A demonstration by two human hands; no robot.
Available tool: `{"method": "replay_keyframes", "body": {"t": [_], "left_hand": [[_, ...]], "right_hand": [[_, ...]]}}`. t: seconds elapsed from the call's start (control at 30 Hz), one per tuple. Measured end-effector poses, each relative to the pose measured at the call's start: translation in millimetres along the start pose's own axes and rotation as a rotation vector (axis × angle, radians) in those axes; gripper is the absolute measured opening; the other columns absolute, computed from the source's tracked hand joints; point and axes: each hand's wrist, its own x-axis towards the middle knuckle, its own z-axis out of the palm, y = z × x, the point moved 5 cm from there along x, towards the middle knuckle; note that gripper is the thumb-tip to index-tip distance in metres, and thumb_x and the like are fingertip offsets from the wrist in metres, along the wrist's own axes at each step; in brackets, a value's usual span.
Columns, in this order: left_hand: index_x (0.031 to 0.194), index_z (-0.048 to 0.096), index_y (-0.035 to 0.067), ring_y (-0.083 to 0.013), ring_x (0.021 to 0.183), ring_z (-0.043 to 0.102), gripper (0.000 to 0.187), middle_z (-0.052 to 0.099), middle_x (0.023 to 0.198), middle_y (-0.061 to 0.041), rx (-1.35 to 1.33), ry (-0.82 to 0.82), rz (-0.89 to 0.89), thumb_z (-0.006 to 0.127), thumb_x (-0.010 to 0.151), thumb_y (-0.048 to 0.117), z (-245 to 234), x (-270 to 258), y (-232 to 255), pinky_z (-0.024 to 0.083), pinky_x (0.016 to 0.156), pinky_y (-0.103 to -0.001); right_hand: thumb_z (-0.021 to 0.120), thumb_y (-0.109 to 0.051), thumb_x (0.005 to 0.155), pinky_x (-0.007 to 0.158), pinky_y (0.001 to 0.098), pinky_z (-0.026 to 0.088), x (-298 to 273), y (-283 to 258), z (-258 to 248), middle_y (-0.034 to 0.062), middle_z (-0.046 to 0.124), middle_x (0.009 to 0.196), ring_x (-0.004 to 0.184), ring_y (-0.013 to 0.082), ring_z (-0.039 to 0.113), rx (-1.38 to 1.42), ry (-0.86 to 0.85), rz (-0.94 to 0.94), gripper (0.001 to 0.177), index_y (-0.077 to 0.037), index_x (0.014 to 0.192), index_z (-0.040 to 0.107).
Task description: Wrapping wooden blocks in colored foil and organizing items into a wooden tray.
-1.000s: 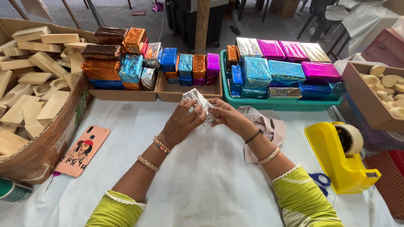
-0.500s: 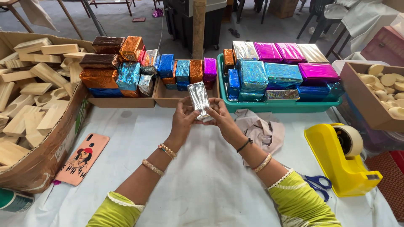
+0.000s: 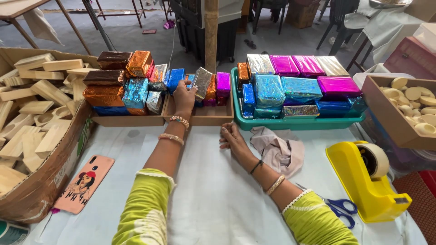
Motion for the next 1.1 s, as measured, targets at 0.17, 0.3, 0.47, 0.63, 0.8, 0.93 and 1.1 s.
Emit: {"method": "replay_keyframes", "body": {"t": [0.17,0.3,0.47,0.63,0.8,0.93,1.1], "left_hand": [[0.106,0.058,-0.001,-0.0338,0.078,0.072,0.03,0.072,0.085,-0.02,0.165,0.135,0.085,0.077,0.087,0.01,5,5,5,0.058,0.071,-0.043],[0.107,0.062,0.003,-0.0333,0.087,0.072,0.014,0.071,0.094,-0.018,0.681,0.105,0.202,0.069,0.102,0.015,-2,-7,35,0.06,0.068,-0.045],[0.12,0.066,0.007,-0.035,0.113,0.058,0.042,0.068,0.114,-0.018,0.784,-0.019,0.554,0.078,0.086,0.028,-19,-36,105,0.053,0.081,-0.046],[0.125,0.069,0.019,-0.0302,0.126,0.049,0.06,0.069,0.12,-0.012,0.994,-0.047,0.701,0.084,0.071,0.039,1,-26,74,0.036,0.1,-0.051],[0.128,0.07,0.021,-0.0287,0.126,0.054,0.061,0.071,0.112,-0.007,1.041,-0.096,0.729,0.084,0.073,0.044,13,-13,60,0.035,0.107,-0.052],[0.118,0.072,0.022,-0.0283,0.121,0.06,0.05,0.073,0.108,-0.007,1.107,-0.235,0.703,0.084,0.075,0.045,9,-5,69,0.033,0.109,-0.055],[0.134,0.066,0.021,-0.0251,0.109,0.066,0.067,0.075,0.108,-0.005,1.094,-0.281,0.778,0.086,0.074,0.044,5,6,56,0.032,0.112,-0.057]], "right_hand": [[0.053,-0.04,0.102,0.069,0.0293,0.059,8,9,-4,0.005,0.054,0.106,0.09,0.0132,0.06,-0.057,0.0,-0.008,0.041,-0.009,0.129,0.046],[0.053,-0.04,0.103,0.068,0.028,0.06,11,14,-4,0.0045,0.054,0.106,0.089,0.0113,0.059,-0.101,-0.011,-0.027,0.04,-0.007,0.126,0.049],[0.053,-0.039,0.104,0.067,0.0273,0.06,12,14,-5,0.0042,0.056,0.104,0.087,0.0097,0.059,-0.138,-0.004,-0.016,0.037,-0.006,0.12,0.054],[0.052,-0.038,0.104,0.068,0.0254,0.058,6,5,0,0.003,0.057,0.106,0.088,0.0091,0.059,-0.171,-0.01,-0.021,0.034,-0.006,0.117,0.055],[0.053,-0.037,0.104,0.067,0.025,0.058,3,1,3,0.0038,0.057,0.105,0.087,0.01,0.059,-0.206,-0.006,-0.019,0.033,-0.006,0.115,0.056],[0.053,-0.038,0.104,0.067,0.0249,0.058,2,-1,3,0.004,0.057,0.104,0.088,0.0103,0.059,-0.23,-0.005,-0.021,0.034,-0.006,0.115,0.056],[0.053,-0.037,0.104,0.068,0.0256,0.058,1,-2,5,0.0037,0.058,0.105,0.088,0.0107,0.059,-0.247,-0.008,-0.042,0.034,-0.006,0.114,0.056]]}}
